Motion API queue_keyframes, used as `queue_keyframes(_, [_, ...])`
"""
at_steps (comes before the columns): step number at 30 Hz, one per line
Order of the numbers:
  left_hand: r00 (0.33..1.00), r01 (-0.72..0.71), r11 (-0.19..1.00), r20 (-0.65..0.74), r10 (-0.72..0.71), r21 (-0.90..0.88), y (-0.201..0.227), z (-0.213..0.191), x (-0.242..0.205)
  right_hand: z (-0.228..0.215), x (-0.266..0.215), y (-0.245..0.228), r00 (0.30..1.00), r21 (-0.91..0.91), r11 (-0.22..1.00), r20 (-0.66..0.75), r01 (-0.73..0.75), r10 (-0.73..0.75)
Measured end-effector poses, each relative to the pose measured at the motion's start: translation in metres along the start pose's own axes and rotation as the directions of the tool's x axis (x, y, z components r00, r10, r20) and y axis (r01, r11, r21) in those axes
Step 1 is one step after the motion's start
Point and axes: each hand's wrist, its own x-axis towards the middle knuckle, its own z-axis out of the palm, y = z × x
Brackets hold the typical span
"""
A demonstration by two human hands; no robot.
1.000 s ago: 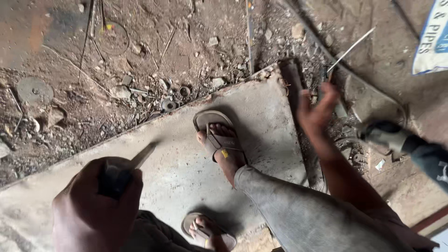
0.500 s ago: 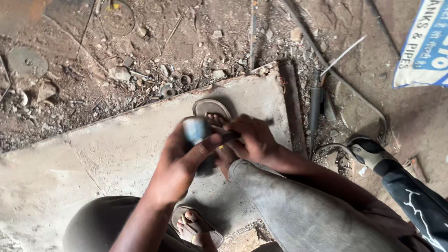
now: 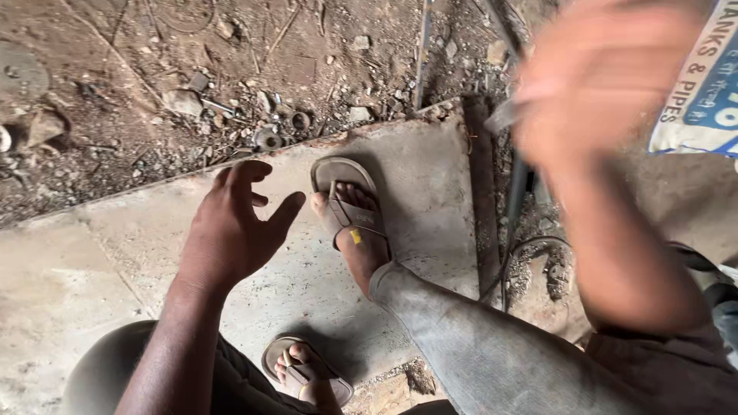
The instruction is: The person is welding a metal frame on the floor using a welding torch and a hammer. They are sitting on the floor and using the hammer to adjust the metal frame while welding.
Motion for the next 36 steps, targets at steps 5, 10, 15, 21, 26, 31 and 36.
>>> queue_keyframes(5, [0.999,-0.037,0.999,-0.006,0.037,-0.002,-0.001,-0.008,-0.001,-0.022,-0.012,0.064,0.693,-0.957,-0.151,0.066,0.248,0.717])
queue_keyframes(10, [0.975,0.175,0.931,0.077,-0.209,0.319,-0.008,-0.016,-0.003,-0.012,0.058,0.028,0.724,-0.732,-0.276,0.406,0.623,0.558])
queue_keyframes(15, [0.955,0.137,0.938,0.209,-0.211,0.319,-0.001,-0.013,-0.007,0.013,0.089,-0.011,0.629,-0.642,0.038,0.76,0.765,0.164])
queue_keyframes(21, [0.954,0.168,0.942,0.193,-0.23,0.292,0.0,-0.019,-0.015,0.017,0.036,0.03,0.78,-0.863,0.195,0.504,0.465,0.371])
queue_keyframes(26, [0.965,0.161,0.953,0.161,-0.207,0.256,-0.005,-0.04,-0.02,0.008,0.034,0.039,0.524,-0.854,-0.435,-0.24,0.287,0.817])
queue_keyframes(31, [0.95,0.208,0.934,0.169,-0.264,0.29,-0.009,-0.032,-0.022,0.031,0.049,-0.006,0.776,-0.951,-0.031,0.232,0.307,0.587])
queue_keyframes(36, [0.978,0.106,0.956,0.144,-0.149,0.272,0.002,-0.016,-0.013,0.06,0.054,-0.004,0.725,-0.703,0.341,0.684,0.624,0.082])
